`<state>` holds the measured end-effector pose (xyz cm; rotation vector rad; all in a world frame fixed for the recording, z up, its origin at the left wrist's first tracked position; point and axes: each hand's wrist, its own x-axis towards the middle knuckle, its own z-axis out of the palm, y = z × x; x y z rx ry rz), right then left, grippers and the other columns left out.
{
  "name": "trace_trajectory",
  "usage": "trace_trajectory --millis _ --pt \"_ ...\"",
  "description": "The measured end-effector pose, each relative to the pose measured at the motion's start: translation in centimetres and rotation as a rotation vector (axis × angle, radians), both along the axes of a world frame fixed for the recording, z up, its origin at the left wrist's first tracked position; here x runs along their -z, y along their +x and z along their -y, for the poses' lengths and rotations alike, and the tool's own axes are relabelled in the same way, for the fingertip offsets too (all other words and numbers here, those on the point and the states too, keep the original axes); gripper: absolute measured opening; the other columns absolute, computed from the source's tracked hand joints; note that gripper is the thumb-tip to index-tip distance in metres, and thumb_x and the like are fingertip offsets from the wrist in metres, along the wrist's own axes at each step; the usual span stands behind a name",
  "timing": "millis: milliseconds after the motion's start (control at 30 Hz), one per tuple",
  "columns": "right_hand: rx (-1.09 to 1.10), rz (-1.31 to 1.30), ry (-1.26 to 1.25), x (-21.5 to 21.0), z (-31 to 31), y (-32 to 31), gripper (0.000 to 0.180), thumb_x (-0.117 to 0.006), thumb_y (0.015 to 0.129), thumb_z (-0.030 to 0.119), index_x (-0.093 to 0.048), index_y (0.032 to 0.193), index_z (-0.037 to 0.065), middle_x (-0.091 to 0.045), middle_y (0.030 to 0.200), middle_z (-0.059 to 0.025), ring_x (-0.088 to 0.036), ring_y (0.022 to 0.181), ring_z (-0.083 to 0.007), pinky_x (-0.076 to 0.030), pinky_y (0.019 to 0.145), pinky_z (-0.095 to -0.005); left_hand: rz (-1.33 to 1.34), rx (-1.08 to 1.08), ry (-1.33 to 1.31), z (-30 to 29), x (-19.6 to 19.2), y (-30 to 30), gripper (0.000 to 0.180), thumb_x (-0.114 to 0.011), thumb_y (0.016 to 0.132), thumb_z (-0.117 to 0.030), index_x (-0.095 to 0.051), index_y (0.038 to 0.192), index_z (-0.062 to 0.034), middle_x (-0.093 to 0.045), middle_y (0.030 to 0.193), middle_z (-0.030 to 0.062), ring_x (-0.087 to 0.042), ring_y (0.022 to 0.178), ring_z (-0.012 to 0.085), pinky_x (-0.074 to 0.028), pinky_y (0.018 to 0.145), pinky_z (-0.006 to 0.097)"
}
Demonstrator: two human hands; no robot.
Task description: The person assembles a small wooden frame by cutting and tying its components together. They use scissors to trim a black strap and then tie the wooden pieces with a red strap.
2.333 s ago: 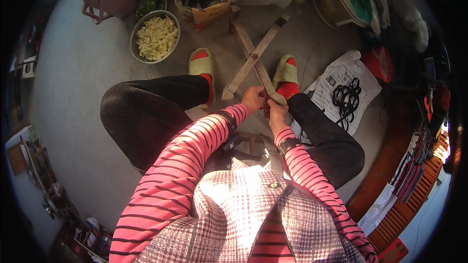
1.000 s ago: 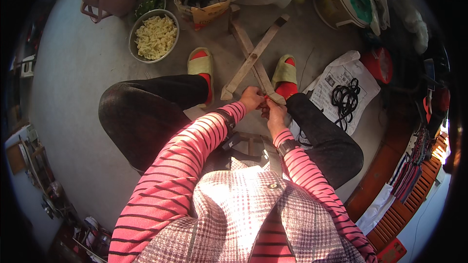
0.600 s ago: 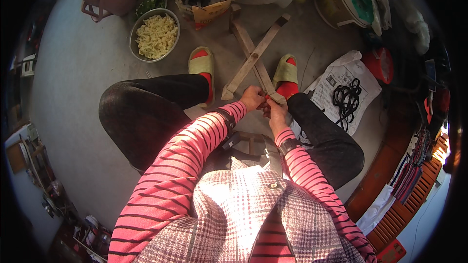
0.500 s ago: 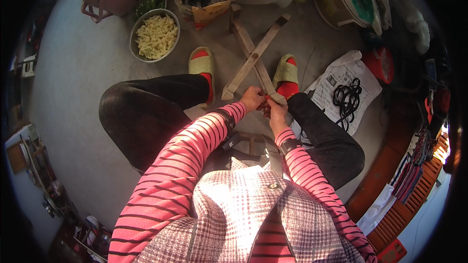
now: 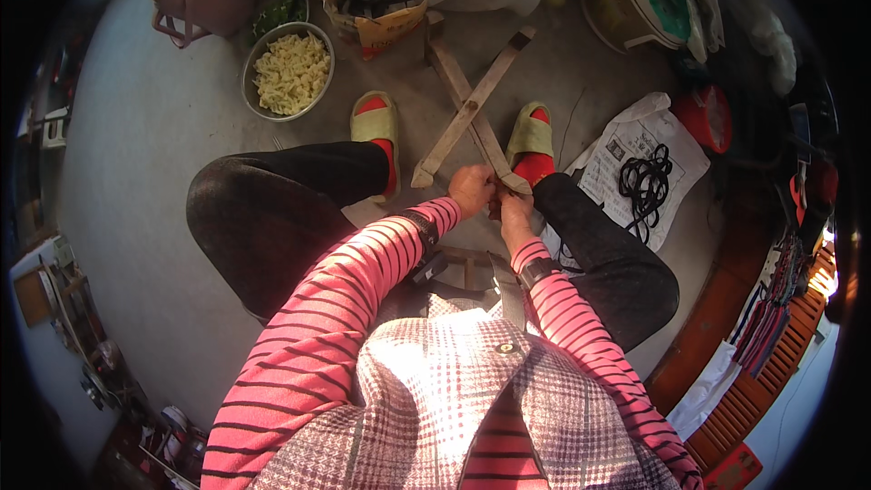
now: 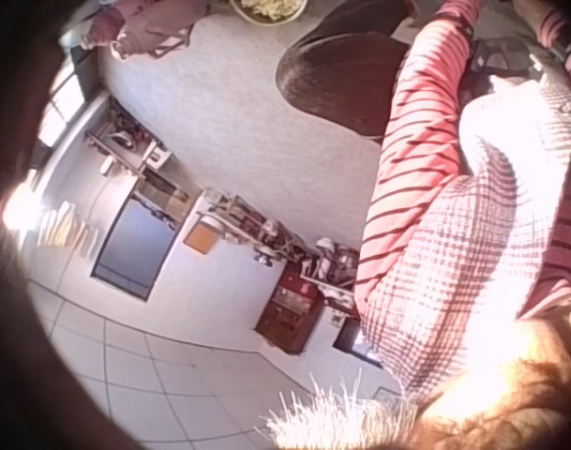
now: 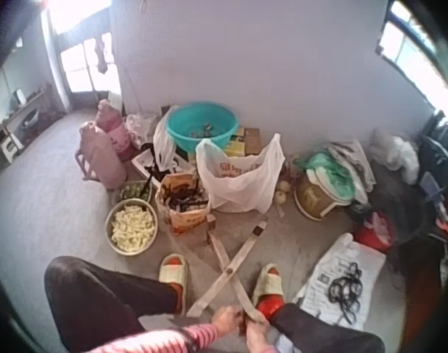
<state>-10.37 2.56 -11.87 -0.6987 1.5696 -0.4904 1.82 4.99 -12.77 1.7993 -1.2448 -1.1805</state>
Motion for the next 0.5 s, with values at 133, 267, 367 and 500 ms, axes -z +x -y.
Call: trace_trajectory --millis 133,267,367,500 --pt "-0.018 0.006 -0.038 -0.2 -0.1 -0.1 0.012 -0.063 0.089 0.015 -0.064 0.087 0.003 -0.061 0.063 -0.0042 -0.056 0.047 -0.0128 -0.04 0.038 -0.0274 0.002 0.019 -0.012 0.1 -0.4 0.1 0.016 -0.061 0.076 -0.011 -0.067 0.085 0.001 -0.067 0.079 0.021 -0.066 0.078 0.0372 -0.052 0.071 0.043" --pt "-0.011 0.007 -0.038 -0.2 -0.2 -0.1 0.012 -0.062 0.09 0.014 -0.064 0.086 0.003 -0.061 0.063 -0.0039 -0.056 0.047 -0.0127 -0.039 0.038 -0.0271 0.014 0.07 0.047 0.6 -0.5 0.4 0.018 -0.06 0.077 -0.013 -0.067 0.085 0.0014 -0.066 0.078 0.0217 -0.065 0.078 0.0381 -0.052 0.071 0.044" --pt "-0.019 -0.018 -0.049 -0.2 -0.3 -0.1 0.011 -0.061 0.089 0.013 -0.064 0.086 0.003 -0.061 0.063 -0.0037 -0.056 0.048 -0.0127 -0.039 0.038 -0.027 0.021 0.108 0.071 1.0 -0.3 0.5 0.019 -0.061 0.077 -0.013 -0.068 0.085 0.002 -0.066 0.078 0.0223 -0.065 0.079 0.0389 -0.052 0.072 0.045" --pt "-0.041 -0.02 -0.085 -0.3 -0.4 -0.1 0.01 -0.059 0.088 0.011 -0.065 0.089 0.002 -0.062 0.065 -0.0041 -0.058 0.049 -0.0134 -0.041 0.038 -0.0265 0.061 0.088 0.055 1.0 -0.1 0.2 0.019 -0.063 0.076 -0.014 -0.068 0.085 0.0027 -0.066 0.078 0.0228 -0.066 0.077 0.0375 -0.052 0.07 0.044"
